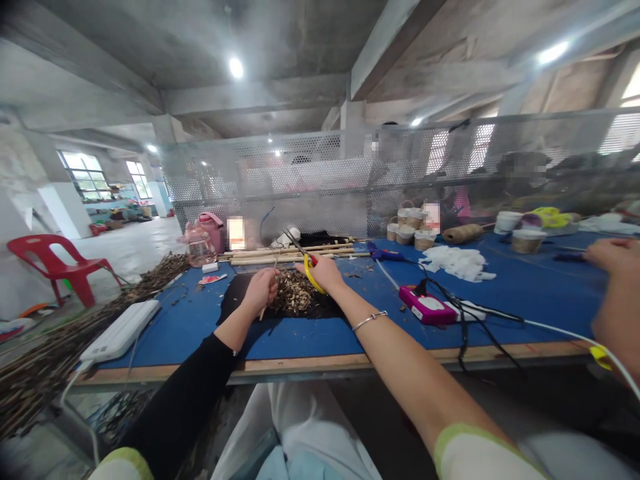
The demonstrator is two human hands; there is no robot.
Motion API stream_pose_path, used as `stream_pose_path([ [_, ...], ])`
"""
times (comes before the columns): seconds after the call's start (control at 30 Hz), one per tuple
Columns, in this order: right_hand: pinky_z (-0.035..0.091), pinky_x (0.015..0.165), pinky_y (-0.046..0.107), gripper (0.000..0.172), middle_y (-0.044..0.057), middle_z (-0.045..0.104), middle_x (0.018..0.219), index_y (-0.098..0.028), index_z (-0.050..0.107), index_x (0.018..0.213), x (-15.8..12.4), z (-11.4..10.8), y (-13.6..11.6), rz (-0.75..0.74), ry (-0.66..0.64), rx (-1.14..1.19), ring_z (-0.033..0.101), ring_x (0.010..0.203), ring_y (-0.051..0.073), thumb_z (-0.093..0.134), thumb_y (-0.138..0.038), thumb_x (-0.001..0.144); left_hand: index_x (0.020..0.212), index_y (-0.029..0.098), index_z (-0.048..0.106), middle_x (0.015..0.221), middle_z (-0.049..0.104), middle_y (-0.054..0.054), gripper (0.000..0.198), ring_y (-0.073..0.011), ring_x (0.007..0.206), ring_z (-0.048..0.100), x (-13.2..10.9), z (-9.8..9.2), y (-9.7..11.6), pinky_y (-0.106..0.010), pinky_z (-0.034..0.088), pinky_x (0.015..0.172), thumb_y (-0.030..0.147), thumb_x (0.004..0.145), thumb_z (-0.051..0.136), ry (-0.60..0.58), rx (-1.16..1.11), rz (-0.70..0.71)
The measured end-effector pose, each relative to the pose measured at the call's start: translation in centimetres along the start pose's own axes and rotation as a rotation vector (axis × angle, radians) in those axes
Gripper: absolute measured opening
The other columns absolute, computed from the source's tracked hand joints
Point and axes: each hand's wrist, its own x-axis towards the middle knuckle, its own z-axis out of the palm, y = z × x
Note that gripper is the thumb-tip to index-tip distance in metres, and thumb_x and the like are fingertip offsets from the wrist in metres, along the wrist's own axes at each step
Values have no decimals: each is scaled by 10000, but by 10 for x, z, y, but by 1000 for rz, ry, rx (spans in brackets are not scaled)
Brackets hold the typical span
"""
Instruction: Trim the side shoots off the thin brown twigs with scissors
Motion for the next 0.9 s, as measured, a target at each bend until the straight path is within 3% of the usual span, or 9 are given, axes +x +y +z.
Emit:
stream_pose_path([
  [0.17, 380, 616, 214, 347, 42, 627, 792, -191, 572, 830, 0, 14, -16, -26, 15, 124, 555, 695, 152, 524, -517, 718, 785, 176, 482, 395, 352, 87, 122, -34, 272, 250, -1, 1, 0, -150, 143, 313, 284, 745, 439, -11, 15, 29],
  [0.4, 392, 639, 224, 350, 32, 610, 808, -188, 543, 845, -18, 23, -1, -65, -31, 142, 542, 700, 144, 544, -509, 704, 759, 166, 500, 455, 405, 73, 232, -26, 315, 323, 3, 1, -5, -150, 226, 339, 397, 759, 484, 31, 75, 84],
  [0.57, 399, 638, 232, 341, 29, 617, 799, -189, 564, 818, -19, 22, 1, -14, -24, 131, 552, 704, 151, 566, -505, 689, 788, 169, 495, 466, 418, 77, 284, -29, 307, 350, 5, -2, -7, -147, 225, 321, 450, 748, 497, 60, 77, 76],
  [0.77, 420, 677, 253, 396, 53, 629, 880, -177, 593, 898, -23, 24, -9, -64, -85, 192, 570, 769, 172, 615, -491, 657, 805, 173, 492, 538, 498, 48, 353, -61, 347, 470, 3, -2, -10, -147, 228, 295, 495, 684, 567, -98, 80, 69],
  [0.9, 424, 723, 273, 454, 68, 630, 922, -165, 596, 952, -23, 23, -10, -105, -164, 218, 572, 825, 191, 643, -488, 635, 820, 166, 494, 539, 508, 37, 363, -64, 371, 492, 2, -1, -11, -135, 247, 300, 494, 686, 571, -102, 120, 105],
])
